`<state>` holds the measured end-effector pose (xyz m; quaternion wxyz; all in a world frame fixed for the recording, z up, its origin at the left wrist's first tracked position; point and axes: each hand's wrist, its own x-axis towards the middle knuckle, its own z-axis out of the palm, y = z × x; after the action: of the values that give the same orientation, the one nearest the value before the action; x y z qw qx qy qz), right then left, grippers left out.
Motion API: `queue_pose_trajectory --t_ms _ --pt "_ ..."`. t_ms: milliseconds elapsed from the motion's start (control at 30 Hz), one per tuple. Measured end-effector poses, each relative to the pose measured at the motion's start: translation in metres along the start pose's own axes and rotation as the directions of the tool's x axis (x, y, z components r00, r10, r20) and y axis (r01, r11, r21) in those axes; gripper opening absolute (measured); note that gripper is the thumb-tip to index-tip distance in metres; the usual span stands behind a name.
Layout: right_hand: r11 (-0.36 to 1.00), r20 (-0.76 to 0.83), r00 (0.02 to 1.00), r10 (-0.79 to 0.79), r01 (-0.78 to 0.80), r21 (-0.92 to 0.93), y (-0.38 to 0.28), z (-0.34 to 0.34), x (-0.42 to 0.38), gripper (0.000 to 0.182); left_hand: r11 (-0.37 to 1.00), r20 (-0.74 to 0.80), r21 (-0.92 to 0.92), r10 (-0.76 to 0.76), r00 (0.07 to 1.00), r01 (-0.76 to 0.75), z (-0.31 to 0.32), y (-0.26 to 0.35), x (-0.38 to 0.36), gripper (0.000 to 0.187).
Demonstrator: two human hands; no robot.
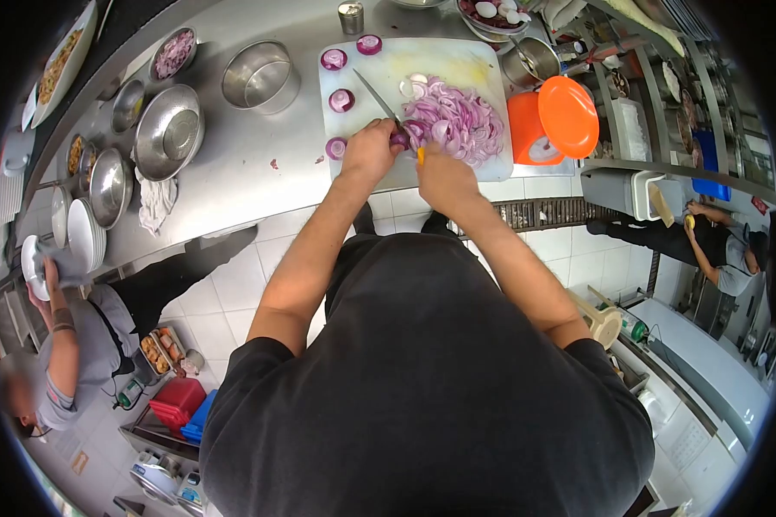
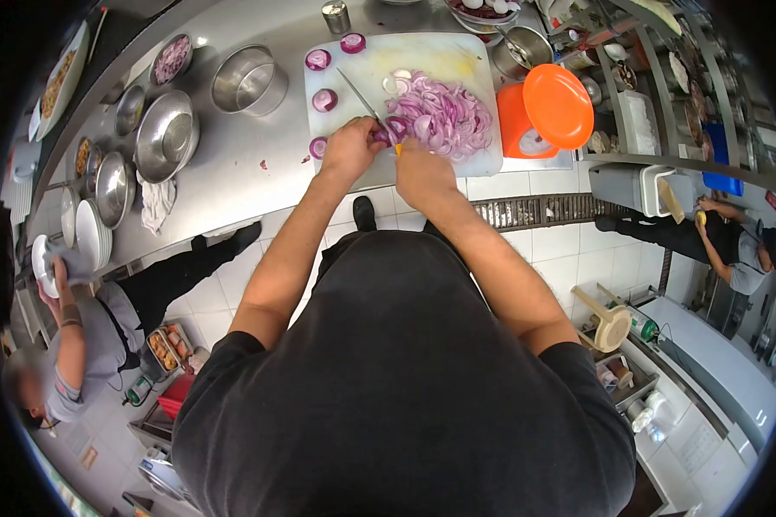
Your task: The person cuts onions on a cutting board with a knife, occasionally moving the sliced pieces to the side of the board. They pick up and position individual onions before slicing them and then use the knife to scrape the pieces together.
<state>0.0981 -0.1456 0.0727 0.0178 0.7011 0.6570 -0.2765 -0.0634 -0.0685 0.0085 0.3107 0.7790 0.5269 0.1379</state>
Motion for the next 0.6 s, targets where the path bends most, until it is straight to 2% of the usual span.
queue_pose_trajectory --t_ms 100,167,267,367,467,567,600 --pt "0.997 0.01 0.997 0.075 -0.075 0.015 0.004 0.027 0.018 0.035 0.999 -0.051 0.022 0.038 0.998 -0.037 0.007 -0.005 -0.001 0.03" --pt "0.998 0.002 0.999 0.045 -0.045 0.05 0.011 0.029 0.024 0.037 0.999 -0.035 0.042 0.033 0.999 -0.031 0.005 -0.003 -0.001 0.028" --pt "0.997 -0.009 1.0 0.023 -0.022 0.075 0.022 0.027 0.022 0.04 0.987 -0.056 0.126 0.104 0.993 -0.097 -0.004 0.012 -0.009 0.027" --pt "0.997 -0.011 1.0 0.026 -0.025 0.067 0.031 0.024 0.02 0.042 0.929 -0.172 0.185 0.351 0.92 -0.32 0.004 0.0 -0.008 0.025" --pt "0.998 -0.013 1.0 0.024 -0.024 0.051 0.039 0.022 0.016 0.043 0.92 -0.087 0.26 0.325 0.942 -0.293 0.001 -0.002 -0.003 0.03" --pt "0.999 -0.028 0.999 0.021 -0.02 0.05 0.039 0.023 0.015 0.042 0.974 -0.008 0.227 0.028 1.0 -0.025 -0.007 0.011 0.001 0.038" --pt "0.998 -0.035 0.999 0.021 -0.019 0.052 0.037 0.024 0.015 0.042 0.986 0.001 0.167 -0.016 1.0 0.016 -0.003 0.009 0.002 0.04"
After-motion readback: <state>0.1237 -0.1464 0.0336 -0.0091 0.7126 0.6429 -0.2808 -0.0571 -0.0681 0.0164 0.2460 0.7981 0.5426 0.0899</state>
